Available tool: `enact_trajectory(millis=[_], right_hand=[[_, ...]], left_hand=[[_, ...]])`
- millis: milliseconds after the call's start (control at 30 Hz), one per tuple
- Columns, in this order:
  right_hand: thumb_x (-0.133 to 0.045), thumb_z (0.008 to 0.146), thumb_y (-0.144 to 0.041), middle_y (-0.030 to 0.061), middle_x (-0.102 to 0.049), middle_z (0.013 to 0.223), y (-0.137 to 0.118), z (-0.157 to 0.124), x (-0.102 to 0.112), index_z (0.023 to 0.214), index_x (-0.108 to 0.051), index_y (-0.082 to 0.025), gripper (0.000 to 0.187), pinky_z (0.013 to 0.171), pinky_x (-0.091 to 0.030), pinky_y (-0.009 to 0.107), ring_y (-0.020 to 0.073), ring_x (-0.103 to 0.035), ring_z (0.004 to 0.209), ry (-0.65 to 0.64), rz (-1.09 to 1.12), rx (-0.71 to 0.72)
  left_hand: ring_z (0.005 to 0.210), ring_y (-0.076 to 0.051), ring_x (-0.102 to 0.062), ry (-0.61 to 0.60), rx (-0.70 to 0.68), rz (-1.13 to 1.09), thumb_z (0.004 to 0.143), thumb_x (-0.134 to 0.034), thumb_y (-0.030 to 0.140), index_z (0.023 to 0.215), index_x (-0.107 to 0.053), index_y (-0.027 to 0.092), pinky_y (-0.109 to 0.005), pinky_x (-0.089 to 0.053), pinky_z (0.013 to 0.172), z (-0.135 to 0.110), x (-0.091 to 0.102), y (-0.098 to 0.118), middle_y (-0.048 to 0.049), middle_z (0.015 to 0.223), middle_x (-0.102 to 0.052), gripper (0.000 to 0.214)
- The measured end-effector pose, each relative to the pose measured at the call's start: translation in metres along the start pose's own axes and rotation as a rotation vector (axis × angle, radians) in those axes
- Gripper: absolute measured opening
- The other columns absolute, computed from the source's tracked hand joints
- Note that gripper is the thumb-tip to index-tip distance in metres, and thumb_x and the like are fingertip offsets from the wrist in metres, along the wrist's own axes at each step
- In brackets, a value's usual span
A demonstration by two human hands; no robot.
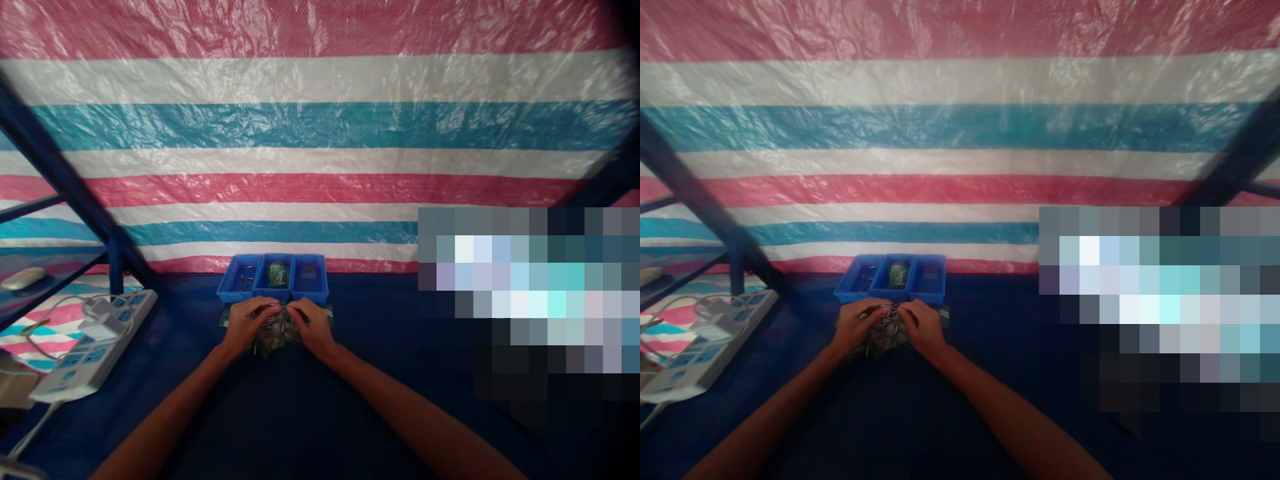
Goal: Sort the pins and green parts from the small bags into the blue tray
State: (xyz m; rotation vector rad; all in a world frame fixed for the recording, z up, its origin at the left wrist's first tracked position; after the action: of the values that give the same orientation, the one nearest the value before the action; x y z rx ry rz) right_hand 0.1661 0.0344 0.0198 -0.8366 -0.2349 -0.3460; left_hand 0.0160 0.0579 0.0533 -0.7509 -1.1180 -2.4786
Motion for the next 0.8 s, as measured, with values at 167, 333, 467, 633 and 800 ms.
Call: enact_trajectory(millis=[167,333,467,633,800], right_hand=[[-0.044,0.094,-0.025,0.0049,-0.067,0.089,-0.001,0.001,0.002,0.099,-0.065,-0.019,0.023,0.077,-0.046,0.027,0.0162,-0.061,0.082,0.025,0.019,-0.008],[-0.042,0.094,-0.026,0.0047,-0.067,0.085,0.000,0.001,0.003,0.096,-0.066,-0.018,0.025,0.075,-0.047,0.027,0.0160,-0.062,0.079,0.042,0.012,-0.010],[-0.041,0.094,-0.026,0.0051,-0.066,0.085,0.000,0.000,0.003,0.096,-0.066,-0.018,0.025,0.075,-0.046,0.027,0.0166,-0.061,0.079,0.034,0.014,-0.017],[-0.041,0.094,-0.025,0.0050,-0.066,0.086,0.000,0.000,0.003,0.095,-0.065,-0.019,0.025,0.075,-0.046,0.027,0.0167,-0.061,0.079,0.038,0.029,-0.020],[-0.041,0.094,-0.026,0.0050,-0.066,0.085,0.001,0.000,0.003,0.094,-0.065,-0.019,0.025,0.075,-0.045,0.028,0.0171,-0.061,0.080,0.045,0.018,-0.028]], left_hand=[[0.058,-0.013,-0.064,0.005,0.153,-0.181,0.084,-0.060,0.034,0.094,-0.070,0.017,-0.023,-0.053,0.057,0.000,0.001,-0.010,-0.0033,0.078,-0.072,0.023],[0.057,-0.013,-0.063,0.064,0.204,-0.317,0.084,-0.059,0.034,0.094,-0.067,0.013,-0.024,-0.052,0.055,-0.001,0.003,-0.012,-0.0039,0.073,-0.070,0.024],[0.055,-0.013,-0.062,0.054,0.212,-0.300,0.086,-0.057,0.033,0.093,-0.064,0.014,-0.024,-0.051,0.057,-0.001,0.002,-0.015,-0.0020,0.071,-0.069,0.021],[0.054,-0.012,-0.061,0.025,0.133,-0.093,0.087,-0.055,0.035,0.101,-0.063,0.017,-0.025,-0.051,0.058,0.001,0.002,-0.014,-0.0027,0.084,-0.070,0.023],[0.082,-0.017,-0.062,-0.056,-0.071,0.155,0.091,-0.049,0.030,0.112,-0.065,0.022,-0.027,-0.049,0.076,0.001,-0.006,0.001,-0.0037,0.089,-0.067,0.027]])
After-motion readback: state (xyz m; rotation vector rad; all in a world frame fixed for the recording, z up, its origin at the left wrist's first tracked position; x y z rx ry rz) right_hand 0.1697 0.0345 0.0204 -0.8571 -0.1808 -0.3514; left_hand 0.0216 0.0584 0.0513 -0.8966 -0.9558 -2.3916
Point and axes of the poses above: each hand's wrist, its own z-axis towards the middle knuckle, its own x-axis out of the back of the hand, y = z × x, the point moved 8 cm from there along z, towards the middle knuckle
